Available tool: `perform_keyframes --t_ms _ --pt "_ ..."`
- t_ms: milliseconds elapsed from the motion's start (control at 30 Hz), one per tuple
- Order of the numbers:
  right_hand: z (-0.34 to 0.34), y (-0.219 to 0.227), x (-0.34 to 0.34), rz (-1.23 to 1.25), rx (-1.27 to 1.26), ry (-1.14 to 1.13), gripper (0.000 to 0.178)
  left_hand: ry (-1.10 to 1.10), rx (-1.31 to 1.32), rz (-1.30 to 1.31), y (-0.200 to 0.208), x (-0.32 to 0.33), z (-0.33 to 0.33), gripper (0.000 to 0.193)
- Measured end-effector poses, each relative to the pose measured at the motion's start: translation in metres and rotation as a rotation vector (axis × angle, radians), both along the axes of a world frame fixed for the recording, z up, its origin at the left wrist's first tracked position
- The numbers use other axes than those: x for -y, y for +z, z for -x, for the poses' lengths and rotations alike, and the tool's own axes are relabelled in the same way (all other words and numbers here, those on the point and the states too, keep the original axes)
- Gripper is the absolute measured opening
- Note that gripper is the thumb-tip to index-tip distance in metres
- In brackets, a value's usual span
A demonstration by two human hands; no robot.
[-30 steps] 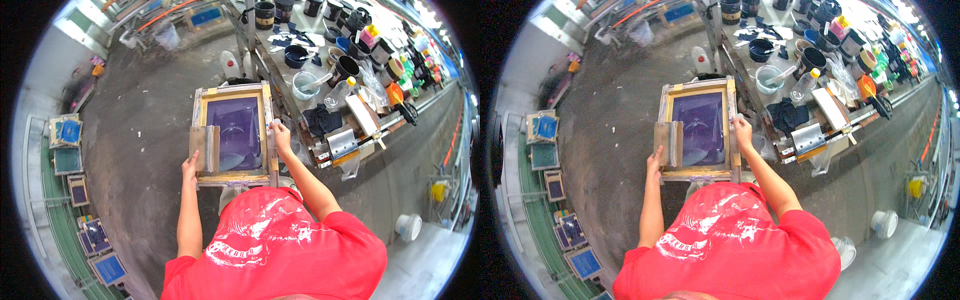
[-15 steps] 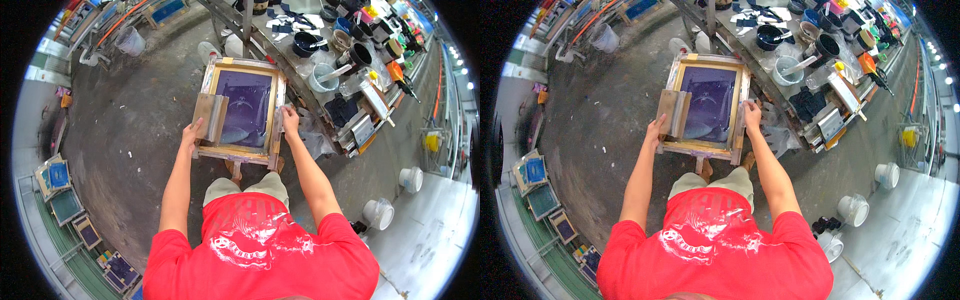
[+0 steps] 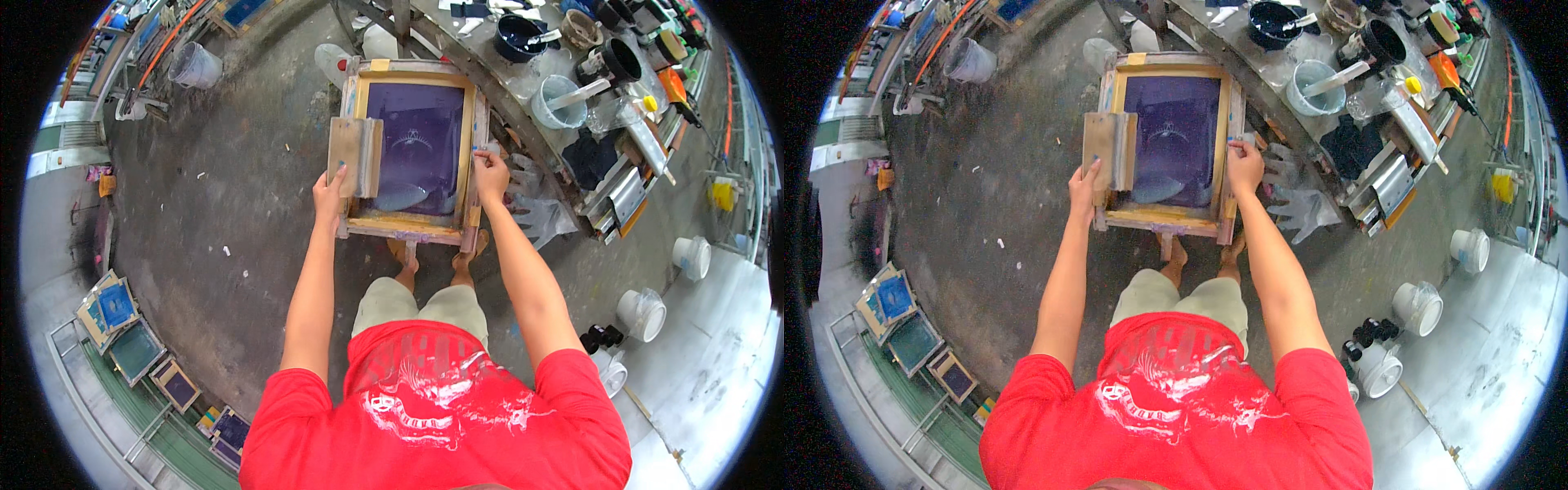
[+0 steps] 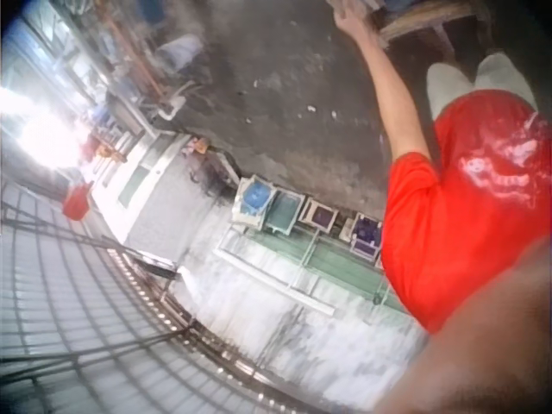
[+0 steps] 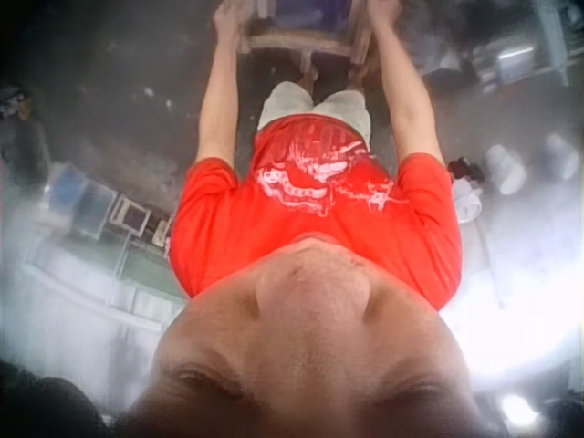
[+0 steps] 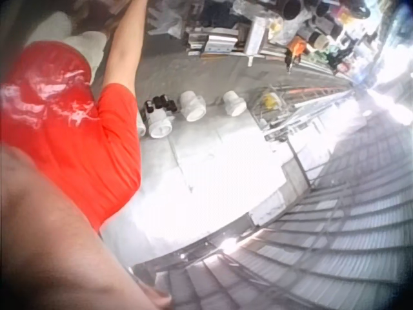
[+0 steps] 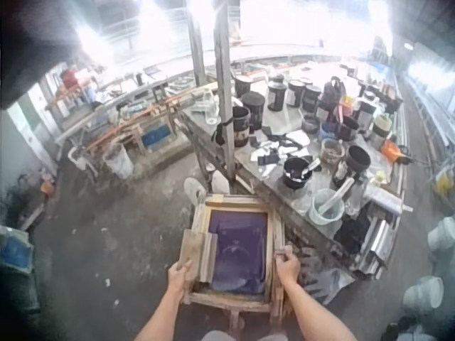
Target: The person uses a squeegee to pull purple ink across a screen-printing frame over blue fabric pieces on a conveyor. They repeatedly reload ink and wipe the screen, then move the frame to a side table to add more ink from a container before returning to continue printing.
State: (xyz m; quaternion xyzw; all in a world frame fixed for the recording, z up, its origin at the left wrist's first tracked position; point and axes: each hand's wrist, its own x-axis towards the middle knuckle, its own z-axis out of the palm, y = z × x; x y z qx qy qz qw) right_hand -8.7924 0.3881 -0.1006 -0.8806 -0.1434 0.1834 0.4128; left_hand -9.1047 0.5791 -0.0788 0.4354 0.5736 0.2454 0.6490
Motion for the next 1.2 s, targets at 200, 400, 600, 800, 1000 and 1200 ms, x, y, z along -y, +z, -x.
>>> perform_keyframes --t_ms 200,400,600,800,1000,1200 --pt "0.002 -0.018 0.006 -0.017 0.077 -0.026 0.019 -0.371 -0.243 -0.378 0.045 0.052 -0.011 0.041" --pt "0.001 -0.029 0.010 0.000 0.021 -0.025 0.019 -0.921 -0.459 -0.909 0.026 0.108 -0.001 0.052" --pt "0.002 -0.038 0.010 0.008 0.033 -0.028 0.018 -1.028 -0.473 -1.194 -0.018 0.163 0.025 0.052" --pt "0.001 -0.049 0.005 0.034 0.043 -0.064 0.018 -1.066 -0.457 -1.137 -0.028 0.170 0.043 0.052" --pt "0.002 -0.065 0.008 0.007 0.062 -0.052 0.016 -0.881 -0.382 -1.045 0.005 0.161 0.044 0.050" --pt "0.001 -0.073 0.011 -0.034 0.024 -0.050 0.017 0.113 0.126 -0.160 -0.003 0.156 -0.007 0.027"
